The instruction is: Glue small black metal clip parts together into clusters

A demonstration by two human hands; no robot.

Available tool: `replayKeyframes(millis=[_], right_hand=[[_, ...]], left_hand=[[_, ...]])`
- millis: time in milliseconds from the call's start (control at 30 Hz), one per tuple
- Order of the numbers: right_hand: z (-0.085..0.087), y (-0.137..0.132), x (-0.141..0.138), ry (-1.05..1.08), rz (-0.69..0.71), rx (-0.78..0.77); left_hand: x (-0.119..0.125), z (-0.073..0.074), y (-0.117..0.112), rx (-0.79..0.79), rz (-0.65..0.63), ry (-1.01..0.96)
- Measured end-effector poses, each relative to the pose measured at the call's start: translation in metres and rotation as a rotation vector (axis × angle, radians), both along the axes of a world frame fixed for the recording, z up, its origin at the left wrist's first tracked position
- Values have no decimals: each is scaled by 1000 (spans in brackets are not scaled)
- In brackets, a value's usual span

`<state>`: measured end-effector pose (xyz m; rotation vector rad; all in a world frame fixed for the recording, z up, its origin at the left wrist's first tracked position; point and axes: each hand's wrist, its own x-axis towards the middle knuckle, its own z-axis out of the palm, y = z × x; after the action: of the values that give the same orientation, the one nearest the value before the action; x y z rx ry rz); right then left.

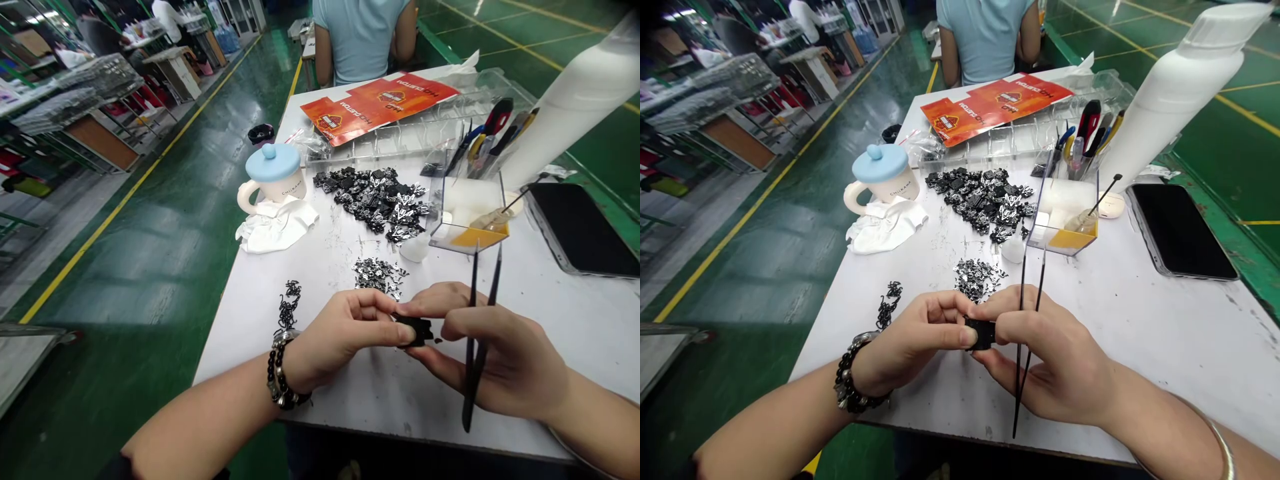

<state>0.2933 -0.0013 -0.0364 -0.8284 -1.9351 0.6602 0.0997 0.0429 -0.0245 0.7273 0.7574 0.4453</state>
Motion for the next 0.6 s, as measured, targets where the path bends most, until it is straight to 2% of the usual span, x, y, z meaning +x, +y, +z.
replayKeyframes(millis=[300,500,600], right_hand=[[-5,0,-3,-28,-11,37],[5,6,12,-236,-22,140],[8,2,15,-224,-87,65]], left_hand=[[3,-2,-2,29,45,61],[3,-4,-1,16,82,101],[2,-4,-1,2,91,135]])
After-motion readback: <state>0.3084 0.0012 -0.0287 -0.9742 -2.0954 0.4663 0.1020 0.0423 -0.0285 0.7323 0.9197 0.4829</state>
